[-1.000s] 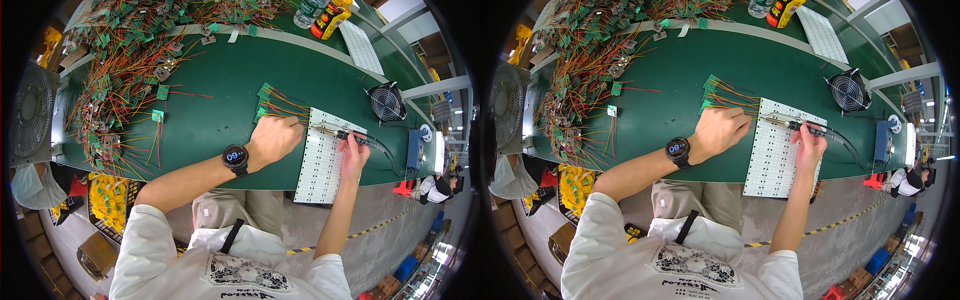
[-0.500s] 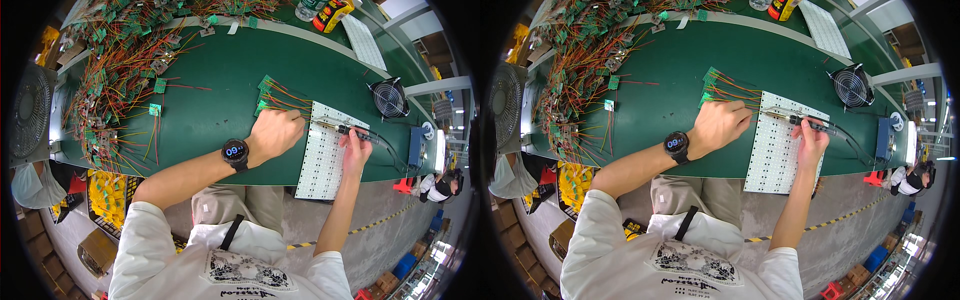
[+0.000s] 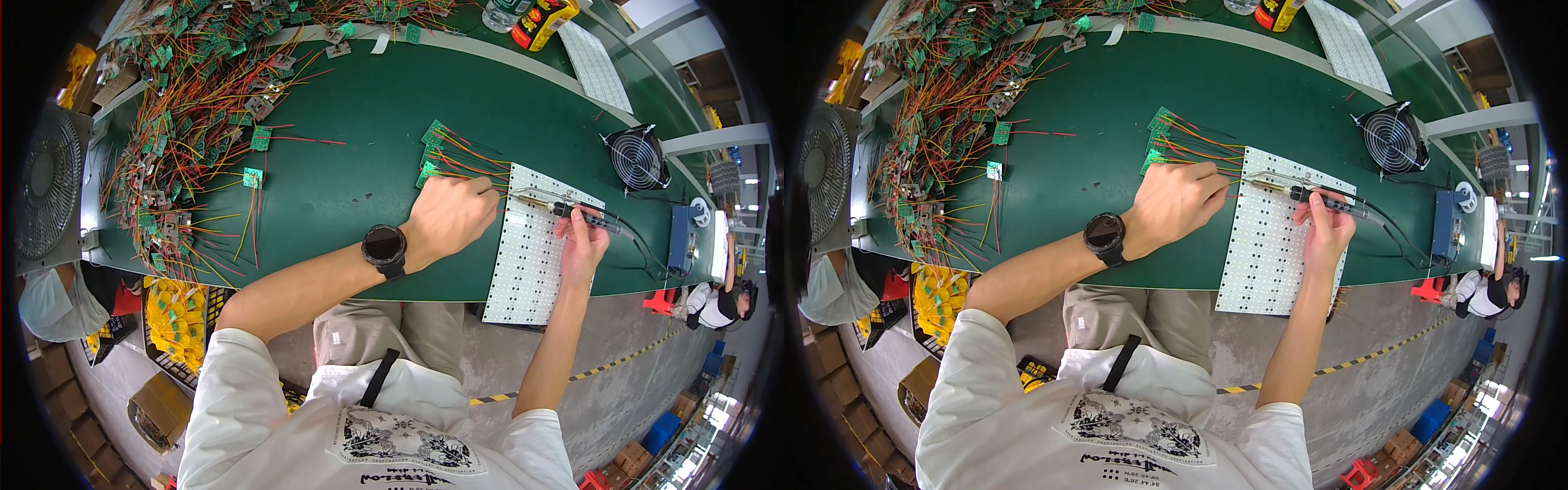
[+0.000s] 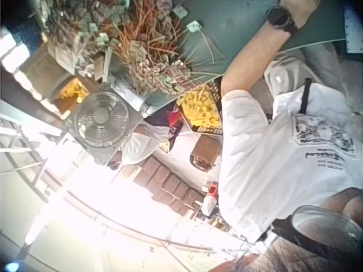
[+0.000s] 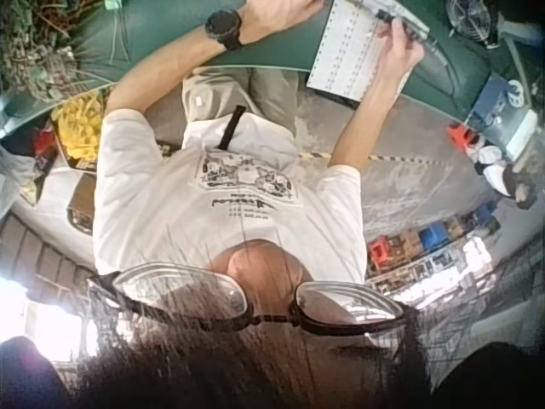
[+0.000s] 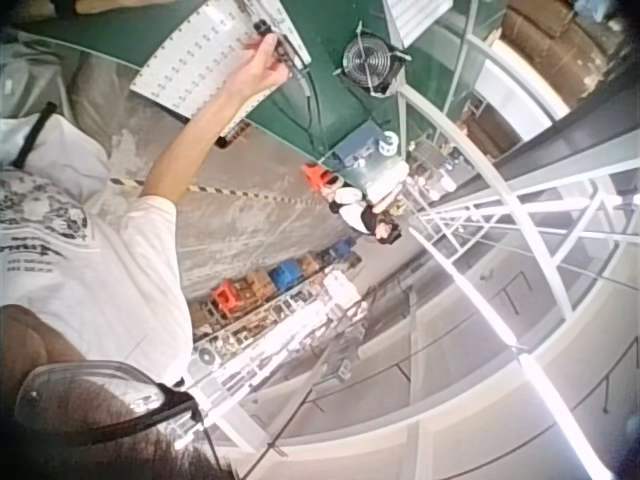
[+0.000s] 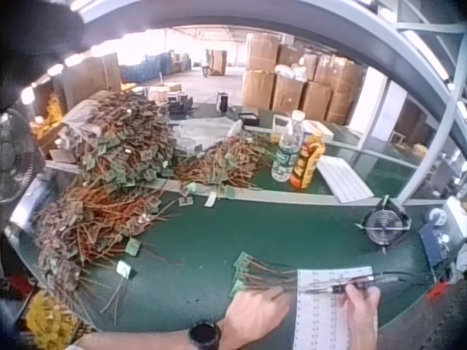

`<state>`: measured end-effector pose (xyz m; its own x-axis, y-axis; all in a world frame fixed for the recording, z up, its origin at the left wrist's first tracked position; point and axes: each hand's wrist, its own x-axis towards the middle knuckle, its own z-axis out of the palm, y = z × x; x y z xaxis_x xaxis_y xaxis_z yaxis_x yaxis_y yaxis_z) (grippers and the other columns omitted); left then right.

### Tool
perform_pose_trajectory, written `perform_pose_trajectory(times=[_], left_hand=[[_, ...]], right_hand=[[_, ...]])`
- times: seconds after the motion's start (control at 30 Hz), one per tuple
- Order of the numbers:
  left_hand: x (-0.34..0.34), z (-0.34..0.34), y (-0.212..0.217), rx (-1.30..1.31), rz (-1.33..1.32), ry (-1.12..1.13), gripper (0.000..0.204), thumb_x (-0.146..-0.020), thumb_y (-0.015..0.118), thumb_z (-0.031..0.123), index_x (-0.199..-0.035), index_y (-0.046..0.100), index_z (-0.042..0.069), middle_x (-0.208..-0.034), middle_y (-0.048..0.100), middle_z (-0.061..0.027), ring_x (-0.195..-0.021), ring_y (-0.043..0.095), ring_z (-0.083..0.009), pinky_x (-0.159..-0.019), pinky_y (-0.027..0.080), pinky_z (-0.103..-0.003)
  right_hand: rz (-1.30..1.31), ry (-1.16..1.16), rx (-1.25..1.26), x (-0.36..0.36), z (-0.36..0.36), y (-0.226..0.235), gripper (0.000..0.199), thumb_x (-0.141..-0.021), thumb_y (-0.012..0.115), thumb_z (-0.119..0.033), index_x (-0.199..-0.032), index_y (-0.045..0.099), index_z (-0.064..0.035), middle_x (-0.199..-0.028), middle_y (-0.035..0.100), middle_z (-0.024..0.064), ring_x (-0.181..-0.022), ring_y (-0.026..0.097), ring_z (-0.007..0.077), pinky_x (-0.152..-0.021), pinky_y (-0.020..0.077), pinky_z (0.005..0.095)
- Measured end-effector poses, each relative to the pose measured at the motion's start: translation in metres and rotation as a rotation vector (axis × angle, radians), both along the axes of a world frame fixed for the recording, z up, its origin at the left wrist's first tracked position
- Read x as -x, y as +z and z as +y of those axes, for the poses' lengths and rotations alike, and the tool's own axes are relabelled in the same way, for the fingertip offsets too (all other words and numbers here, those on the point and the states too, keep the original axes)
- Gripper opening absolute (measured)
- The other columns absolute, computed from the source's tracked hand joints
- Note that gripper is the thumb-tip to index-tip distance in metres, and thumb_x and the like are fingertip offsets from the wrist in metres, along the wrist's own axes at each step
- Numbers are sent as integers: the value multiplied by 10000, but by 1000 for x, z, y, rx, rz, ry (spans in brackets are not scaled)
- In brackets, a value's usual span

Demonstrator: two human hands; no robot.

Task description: The person repeatedly takes small circuit boards with wires from a pile and solders their wire ends onto a large circuit board using a soldering iron.

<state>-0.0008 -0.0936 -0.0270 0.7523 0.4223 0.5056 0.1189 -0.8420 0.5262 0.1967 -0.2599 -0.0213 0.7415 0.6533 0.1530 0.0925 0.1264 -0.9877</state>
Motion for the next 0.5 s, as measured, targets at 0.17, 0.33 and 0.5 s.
perform_pose_trajectory(times=[0.17, 0.33, 0.5], left_hand=[[-1, 0, -1, -1, -1, -6, 71, -796, 672, 127, -772, 675, 60, -698, 588, -45, -607, 629, -243, -545, 499, -367], [2, 2, 0, -5, 19, -17, 84, -807, 680, 149, -796, 672, 66, -708, 590, -43, -606, 629, -241, -545, 499, -363], [6, -2, 11, -32, 4, -81, 173, -826, 710, 249, -862, 660, 88, -806, 601, -34, -623, 628, -239, -530, 480, -355]], right_hand=[[42, -8, -49, -3, -3, -1, 162, -925, 616, -83, -1042, 617, 29, -750, 660, 105, -593, 593, 160, -537, 455, 269], [62, -7, -78, 2, 2, 3, 151, -927, 609, -79, -1031, 621, 31, -757, 658, 105, -599, 590, 163, -541, 449, 273], [74, -25, -88, 1, 0, 4, 156, -927, 609, -79, -1033, 621, 35, -780, 646, 102, -608, 576, 160, -546, 423, 276]])
